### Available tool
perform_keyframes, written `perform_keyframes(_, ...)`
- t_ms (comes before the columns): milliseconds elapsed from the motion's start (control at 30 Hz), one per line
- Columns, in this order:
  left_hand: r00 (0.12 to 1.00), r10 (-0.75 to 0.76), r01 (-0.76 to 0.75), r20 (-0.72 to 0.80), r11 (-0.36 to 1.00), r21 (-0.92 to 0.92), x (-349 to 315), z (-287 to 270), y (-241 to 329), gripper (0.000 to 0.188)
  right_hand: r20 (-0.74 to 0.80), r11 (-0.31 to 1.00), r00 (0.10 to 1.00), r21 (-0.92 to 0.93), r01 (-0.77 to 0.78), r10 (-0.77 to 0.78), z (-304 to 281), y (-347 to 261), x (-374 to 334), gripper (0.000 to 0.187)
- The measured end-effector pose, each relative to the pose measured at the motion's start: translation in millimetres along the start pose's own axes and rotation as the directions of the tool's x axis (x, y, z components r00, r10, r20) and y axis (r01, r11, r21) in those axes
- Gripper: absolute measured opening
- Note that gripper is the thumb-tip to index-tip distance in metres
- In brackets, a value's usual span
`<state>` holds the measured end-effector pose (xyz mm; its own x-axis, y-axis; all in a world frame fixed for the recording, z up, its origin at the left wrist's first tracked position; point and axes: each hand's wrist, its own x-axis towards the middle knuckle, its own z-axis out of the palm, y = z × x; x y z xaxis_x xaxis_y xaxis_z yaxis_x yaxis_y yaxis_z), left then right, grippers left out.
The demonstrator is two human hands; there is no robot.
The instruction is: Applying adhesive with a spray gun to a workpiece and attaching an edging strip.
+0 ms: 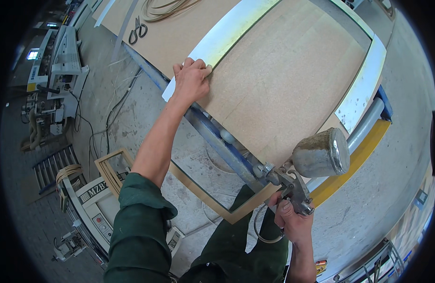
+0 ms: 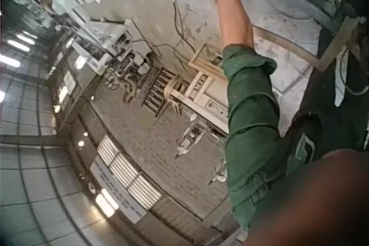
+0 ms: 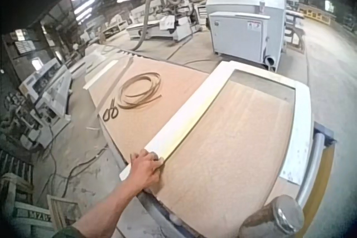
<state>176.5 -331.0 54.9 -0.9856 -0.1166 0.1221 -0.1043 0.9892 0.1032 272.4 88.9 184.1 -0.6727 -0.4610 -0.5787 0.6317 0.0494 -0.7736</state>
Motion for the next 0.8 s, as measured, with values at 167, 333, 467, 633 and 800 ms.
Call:
perform_keyframes(167, 1.000, 0.002, -0.002, 0.005, 1.000, 0.012, 1, 0, 1, 0.036, -0.012, 1.000, 1.000, 0.008, 0.002, -0.001, -1, -2, 0, 0.043)
perform_keyframes(333, 0.980, -0.038, 0.031, 0.198, 0.999, 0.040, 9, -14, 2, 0.035, -0.024, 1.000, 1.000, 0.002, -0.003, 0.004, -1, -4, -1, 0.041)
perform_keyframes(467, 0.918, -0.095, 0.092, 0.386, 0.995, 0.026, 32, -28, -2, 0.036, -0.022, 1.000, 1.000, 0.011, 0.015, -0.015, -3, 0, -1, 0.041)
perform_keyframes(633, 0.827, -0.028, -0.012, 0.562, 0.998, 0.068, 57, -39, -15, 0.039, -0.017, 1.000, 1.000, 0.030, 0.003, -0.002, 0, -2, 0, 0.040)
perform_keyframes(800, 0.850, 0.170, -0.202, 0.499, 0.979, 0.010, 61, -37, -32, 0.042, -0.085, 0.996, 0.992, -0.004, 0.090, -0.090, 2, -14, 5, 0.043)
